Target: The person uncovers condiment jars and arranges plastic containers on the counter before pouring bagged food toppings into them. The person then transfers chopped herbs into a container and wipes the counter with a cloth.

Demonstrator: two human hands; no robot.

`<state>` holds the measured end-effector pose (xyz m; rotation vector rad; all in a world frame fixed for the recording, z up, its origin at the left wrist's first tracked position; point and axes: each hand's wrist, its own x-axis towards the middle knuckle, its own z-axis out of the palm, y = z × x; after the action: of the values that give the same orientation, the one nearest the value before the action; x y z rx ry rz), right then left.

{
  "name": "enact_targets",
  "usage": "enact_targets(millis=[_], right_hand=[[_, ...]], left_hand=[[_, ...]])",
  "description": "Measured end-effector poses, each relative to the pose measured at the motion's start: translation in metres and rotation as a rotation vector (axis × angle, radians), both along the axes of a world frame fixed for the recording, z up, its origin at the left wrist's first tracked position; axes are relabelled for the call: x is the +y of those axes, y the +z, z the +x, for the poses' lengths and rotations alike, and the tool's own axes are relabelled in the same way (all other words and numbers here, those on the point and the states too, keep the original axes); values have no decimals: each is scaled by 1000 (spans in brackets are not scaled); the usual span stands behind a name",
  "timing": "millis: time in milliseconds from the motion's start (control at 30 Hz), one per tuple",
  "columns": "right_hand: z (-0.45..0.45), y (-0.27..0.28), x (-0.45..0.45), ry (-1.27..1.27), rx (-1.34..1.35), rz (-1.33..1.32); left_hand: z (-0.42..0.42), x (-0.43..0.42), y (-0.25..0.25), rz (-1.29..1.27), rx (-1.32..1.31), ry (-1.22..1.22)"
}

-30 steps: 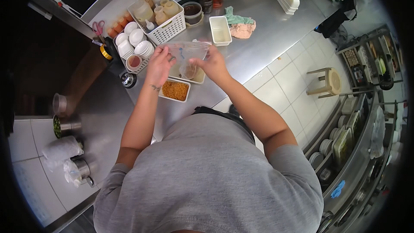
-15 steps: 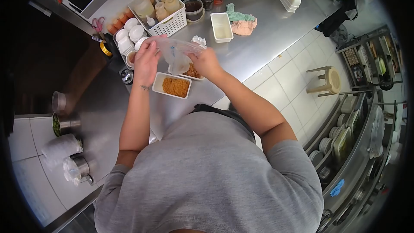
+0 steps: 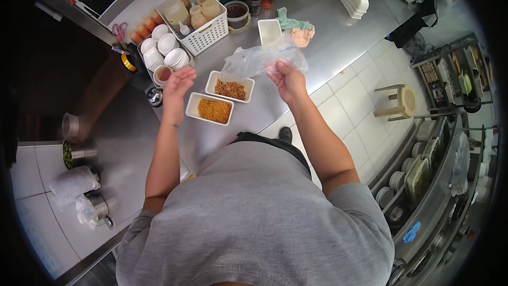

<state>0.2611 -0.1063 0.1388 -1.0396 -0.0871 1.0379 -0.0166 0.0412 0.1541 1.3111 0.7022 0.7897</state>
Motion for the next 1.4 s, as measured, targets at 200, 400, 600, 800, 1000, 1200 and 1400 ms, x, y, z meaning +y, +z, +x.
enact_targets(millis=[200, 400, 600, 800, 1000, 1200, 1400], right_hand=[[-48, 18, 17, 48, 245, 3], [-80, 36, 34, 675, -790, -100], [-68, -6, 18, 980, -1920, -381], [-70, -21, 36, 868, -1890, -242], [-95, 11, 51, 1061, -1857, -212], [-91, 4, 62, 1010, -1828, -110], [-20, 63, 77, 929, -1715, -154]], left_hand=[[48, -55, 18, 340, 3, 139], [19, -29, 69, 539, 169, 460], [-64, -3, 73, 574, 84, 725], [-91, -2, 48, 511, 129, 717], [-80, -4, 41, 488, 101, 676], [-79, -7, 44, 485, 174, 758], [-87, -18, 35, 492, 290, 820]])
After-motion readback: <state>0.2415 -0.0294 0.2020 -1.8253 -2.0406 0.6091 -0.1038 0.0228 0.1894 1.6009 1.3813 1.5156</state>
